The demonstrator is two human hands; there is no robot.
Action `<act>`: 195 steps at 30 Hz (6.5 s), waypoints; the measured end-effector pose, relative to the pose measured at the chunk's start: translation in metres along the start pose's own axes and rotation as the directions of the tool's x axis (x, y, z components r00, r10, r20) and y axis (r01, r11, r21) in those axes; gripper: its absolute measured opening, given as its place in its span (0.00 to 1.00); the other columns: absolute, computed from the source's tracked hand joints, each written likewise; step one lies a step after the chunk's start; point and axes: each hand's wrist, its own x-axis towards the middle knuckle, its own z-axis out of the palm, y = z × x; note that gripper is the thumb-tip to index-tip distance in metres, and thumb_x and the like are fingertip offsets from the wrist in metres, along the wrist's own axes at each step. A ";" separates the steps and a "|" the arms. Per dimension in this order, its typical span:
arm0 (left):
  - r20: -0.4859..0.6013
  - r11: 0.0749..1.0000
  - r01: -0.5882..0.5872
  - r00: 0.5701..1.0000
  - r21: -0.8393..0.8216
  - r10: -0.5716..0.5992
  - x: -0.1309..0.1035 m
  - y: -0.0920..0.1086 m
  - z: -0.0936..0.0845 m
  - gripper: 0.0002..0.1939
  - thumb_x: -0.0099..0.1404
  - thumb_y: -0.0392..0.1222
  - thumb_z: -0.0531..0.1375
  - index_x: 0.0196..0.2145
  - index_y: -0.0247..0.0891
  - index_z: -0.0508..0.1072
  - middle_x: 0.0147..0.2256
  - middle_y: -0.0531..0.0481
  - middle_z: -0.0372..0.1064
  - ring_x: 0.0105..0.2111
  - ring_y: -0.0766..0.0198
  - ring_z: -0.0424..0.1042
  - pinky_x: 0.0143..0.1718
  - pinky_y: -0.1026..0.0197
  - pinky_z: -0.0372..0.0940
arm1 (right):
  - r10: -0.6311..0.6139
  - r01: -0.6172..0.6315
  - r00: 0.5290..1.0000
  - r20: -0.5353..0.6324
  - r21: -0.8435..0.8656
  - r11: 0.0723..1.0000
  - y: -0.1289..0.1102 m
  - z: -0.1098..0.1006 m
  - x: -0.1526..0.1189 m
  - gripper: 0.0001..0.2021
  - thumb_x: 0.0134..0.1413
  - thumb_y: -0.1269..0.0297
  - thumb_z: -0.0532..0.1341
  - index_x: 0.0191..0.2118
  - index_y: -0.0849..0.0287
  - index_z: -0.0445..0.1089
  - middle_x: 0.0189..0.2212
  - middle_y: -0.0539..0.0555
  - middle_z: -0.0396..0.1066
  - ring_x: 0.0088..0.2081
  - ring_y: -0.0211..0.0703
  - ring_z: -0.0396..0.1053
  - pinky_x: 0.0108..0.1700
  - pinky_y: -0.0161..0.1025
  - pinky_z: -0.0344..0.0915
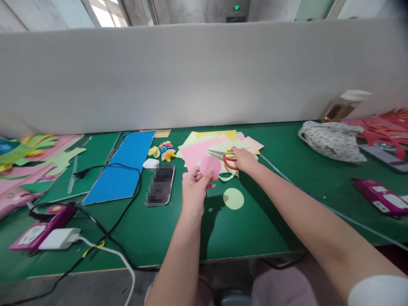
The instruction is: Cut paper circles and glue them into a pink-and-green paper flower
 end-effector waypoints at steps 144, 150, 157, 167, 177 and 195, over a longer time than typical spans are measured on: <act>-0.260 0.947 -0.319 0.913 0.024 0.314 -0.031 0.009 0.001 0.17 0.53 0.44 0.68 0.41 0.38 0.74 0.20 0.56 0.70 0.17 0.71 0.69 0.16 0.72 0.56 | -0.154 -0.215 0.966 0.206 0.976 -0.042 -0.035 0.044 -0.191 0.27 0.44 0.42 0.66 0.44 0.51 0.60 0.25 0.43 0.59 0.19 0.26 0.55 0.19 0.27 0.48; -0.275 0.940 -0.340 0.901 0.031 0.335 -0.029 0.009 -0.002 0.17 0.52 0.44 0.68 0.40 0.37 0.75 0.19 0.57 0.69 0.16 0.72 0.67 0.15 0.72 0.56 | -0.137 -0.261 0.957 0.256 0.965 -0.021 -0.038 0.038 -0.189 0.28 0.40 0.43 0.68 0.42 0.52 0.59 0.24 0.42 0.59 0.18 0.25 0.54 0.17 0.26 0.48; -0.309 0.927 -0.371 0.877 0.053 0.369 -0.024 0.009 -0.007 0.17 0.53 0.43 0.68 0.40 0.37 0.75 0.19 0.56 0.70 0.16 0.72 0.67 0.14 0.72 0.57 | -0.138 -0.274 0.951 0.276 0.961 0.028 -0.038 0.037 -0.188 0.26 0.41 0.45 0.68 0.41 0.53 0.58 0.24 0.41 0.59 0.17 0.24 0.53 0.16 0.25 0.48; -0.240 0.930 -0.356 0.899 0.092 0.367 -0.026 0.007 -0.004 0.21 0.52 0.44 0.68 0.43 0.37 0.72 0.27 0.52 0.75 0.21 0.67 0.73 0.18 0.70 0.66 | -0.148 -0.282 0.949 0.279 0.959 0.000 -0.037 0.047 -0.191 0.21 0.46 0.54 0.68 0.42 0.51 0.58 0.23 0.41 0.58 0.18 0.26 0.55 0.19 0.25 0.52; -0.245 0.937 -0.342 0.905 0.072 0.349 -0.028 0.008 -0.002 0.21 0.51 0.41 0.69 0.43 0.38 0.72 0.27 0.54 0.74 0.20 0.70 0.73 0.22 0.70 0.70 | -0.144 -0.270 0.950 0.277 0.960 0.070 -0.035 0.049 -0.192 0.41 0.25 0.33 0.67 0.46 0.48 0.58 0.26 0.42 0.57 0.20 0.27 0.54 0.22 0.28 0.56; -0.110 0.927 -0.356 0.923 0.118 0.369 -0.031 0.005 0.000 0.18 0.52 0.40 0.68 0.42 0.41 0.73 0.26 0.56 0.74 0.20 0.70 0.72 0.22 0.70 0.70 | -0.181 -0.257 0.951 0.252 0.966 -0.003 -0.030 0.048 -0.188 0.34 0.35 0.39 0.68 0.47 0.49 0.59 0.28 0.44 0.62 0.20 0.27 0.59 0.21 0.28 0.58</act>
